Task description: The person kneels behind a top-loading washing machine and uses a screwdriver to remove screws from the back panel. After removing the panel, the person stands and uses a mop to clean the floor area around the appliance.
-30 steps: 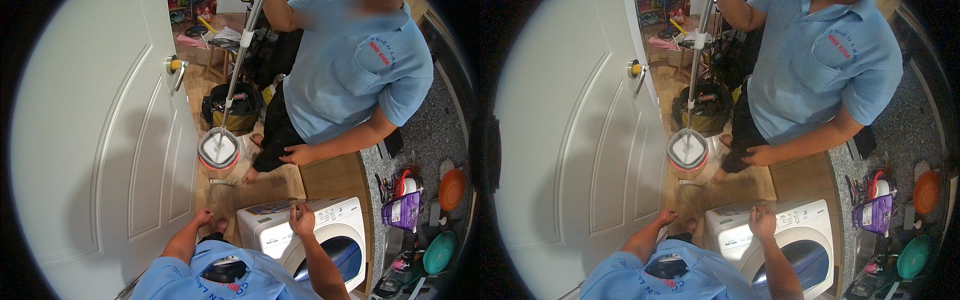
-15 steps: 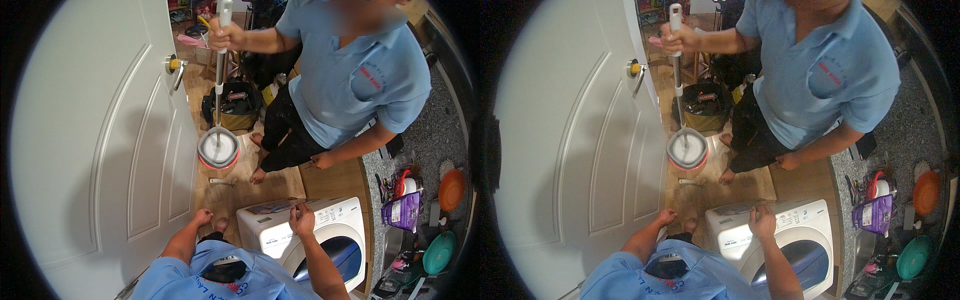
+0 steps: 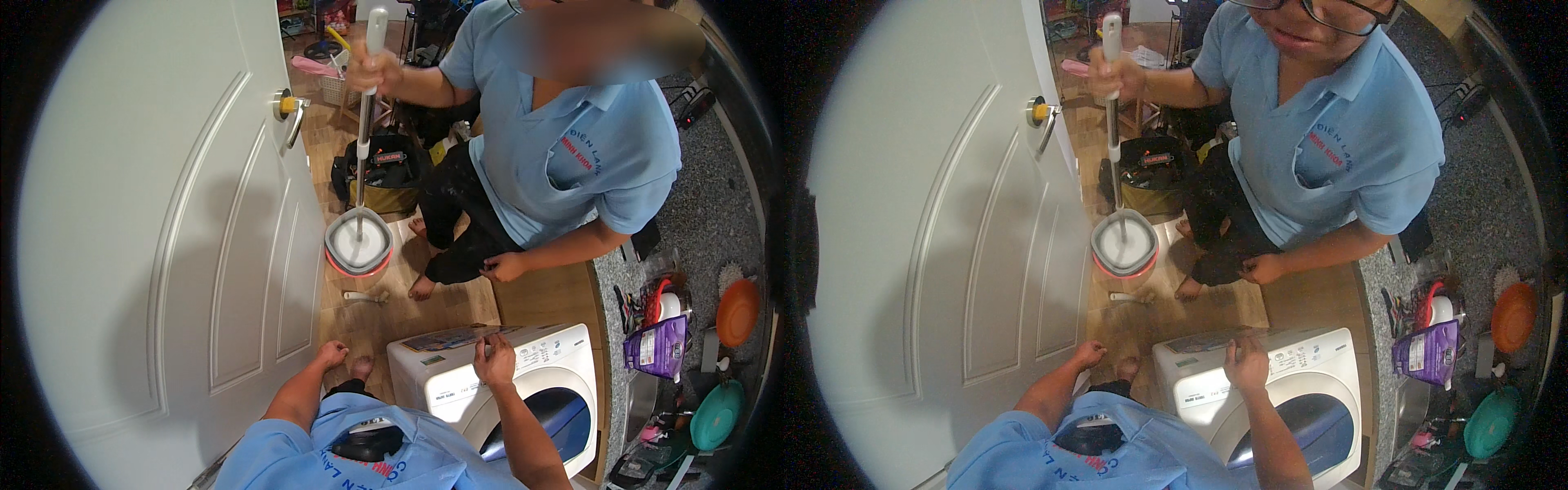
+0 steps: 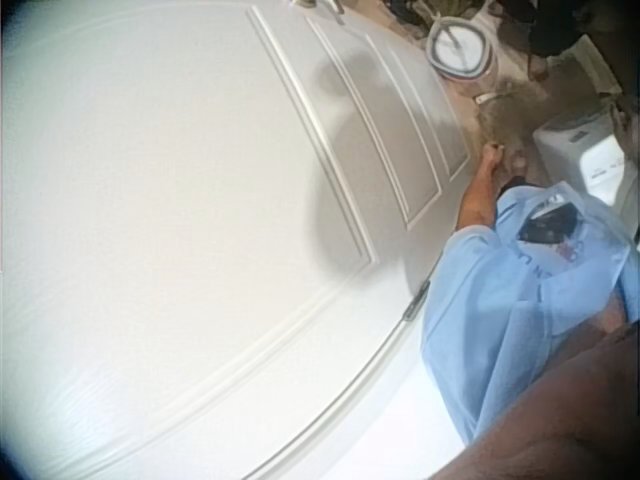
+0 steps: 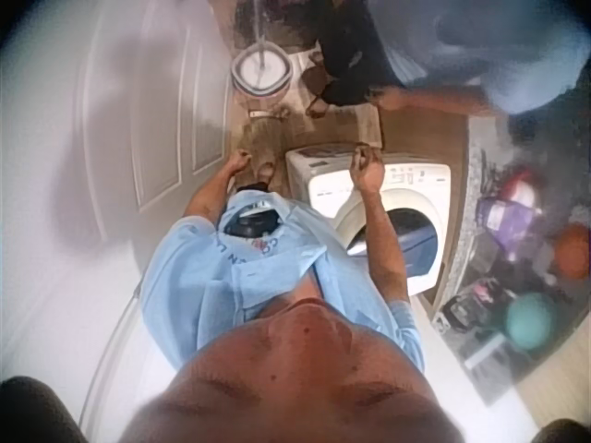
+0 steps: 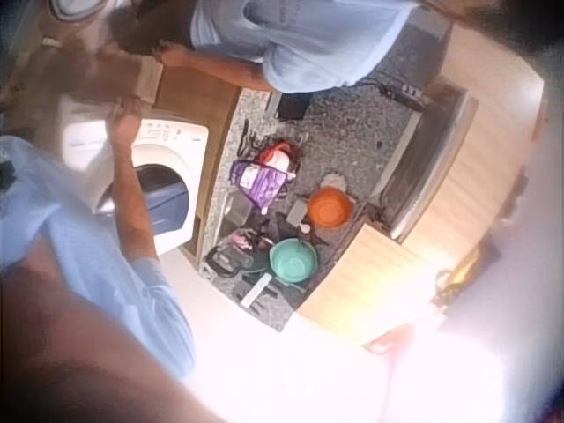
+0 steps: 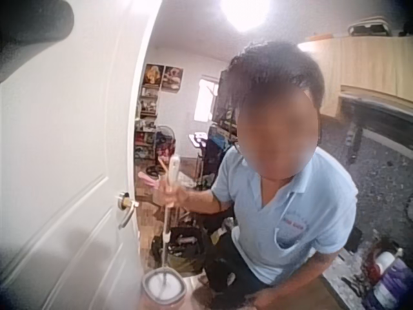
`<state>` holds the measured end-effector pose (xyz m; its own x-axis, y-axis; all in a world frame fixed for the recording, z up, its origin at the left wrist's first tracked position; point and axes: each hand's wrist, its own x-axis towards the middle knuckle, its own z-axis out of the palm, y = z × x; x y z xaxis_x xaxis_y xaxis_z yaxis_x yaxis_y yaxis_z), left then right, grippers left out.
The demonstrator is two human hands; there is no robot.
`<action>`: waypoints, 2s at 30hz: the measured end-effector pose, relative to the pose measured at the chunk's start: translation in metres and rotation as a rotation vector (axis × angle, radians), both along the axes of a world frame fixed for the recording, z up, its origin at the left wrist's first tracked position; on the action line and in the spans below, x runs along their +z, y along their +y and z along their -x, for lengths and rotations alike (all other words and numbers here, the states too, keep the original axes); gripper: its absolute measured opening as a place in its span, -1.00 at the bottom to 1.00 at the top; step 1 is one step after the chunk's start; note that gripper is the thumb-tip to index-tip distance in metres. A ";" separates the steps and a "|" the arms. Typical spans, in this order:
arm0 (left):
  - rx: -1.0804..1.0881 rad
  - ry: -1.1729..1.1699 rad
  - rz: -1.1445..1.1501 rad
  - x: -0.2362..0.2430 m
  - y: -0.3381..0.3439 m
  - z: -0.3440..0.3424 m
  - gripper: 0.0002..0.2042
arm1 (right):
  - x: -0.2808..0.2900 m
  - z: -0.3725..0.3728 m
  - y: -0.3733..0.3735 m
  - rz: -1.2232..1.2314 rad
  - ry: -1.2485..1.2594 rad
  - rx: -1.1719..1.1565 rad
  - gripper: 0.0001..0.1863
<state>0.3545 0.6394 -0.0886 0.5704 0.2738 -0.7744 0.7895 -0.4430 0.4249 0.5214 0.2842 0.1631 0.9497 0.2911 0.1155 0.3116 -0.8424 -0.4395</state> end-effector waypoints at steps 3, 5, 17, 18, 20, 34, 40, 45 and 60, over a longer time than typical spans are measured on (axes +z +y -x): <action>0.014 0.007 0.028 -0.006 0.002 0.002 -0.60 | -0.005 0.000 -0.002 0.004 -0.027 0.003 -0.79; 0.040 0.022 0.044 -0.015 0.003 0.003 -0.60 | -0.006 0.000 -0.003 0.012 -0.026 0.004 -0.79; -0.052 -0.101 -0.027 -0.020 0.004 0.007 -0.61 | -0.013 -0.001 -0.006 -0.023 -0.034 0.004 -0.78; -0.056 -0.118 -0.046 -0.019 0.002 0.007 -0.61 | -0.013 0.000 -0.006 -0.021 -0.029 -0.003 -0.77; -0.088 -0.094 -0.030 -0.030 0.003 0.008 -0.60 | -0.010 0.001 -0.004 -0.018 -0.017 -0.017 -0.77; 0.775 -1.073 -0.175 0.157 0.105 -0.210 -0.49 | -0.012 -0.001 -0.006 0.053 0.056 -0.052 -0.75; 0.585 -1.383 -0.100 0.273 0.134 -0.269 -0.47 | -0.021 0.000 -0.012 0.080 -0.026 -0.040 -0.78; 0.281 -1.567 -0.072 0.360 0.094 -0.315 -0.27 | -0.016 0.003 -0.010 0.020 0.019 -0.021 -0.81; 0.205 -1.636 -0.241 0.372 0.086 -0.459 -0.55 | -0.014 0.000 -0.008 0.038 -0.020 0.010 -0.86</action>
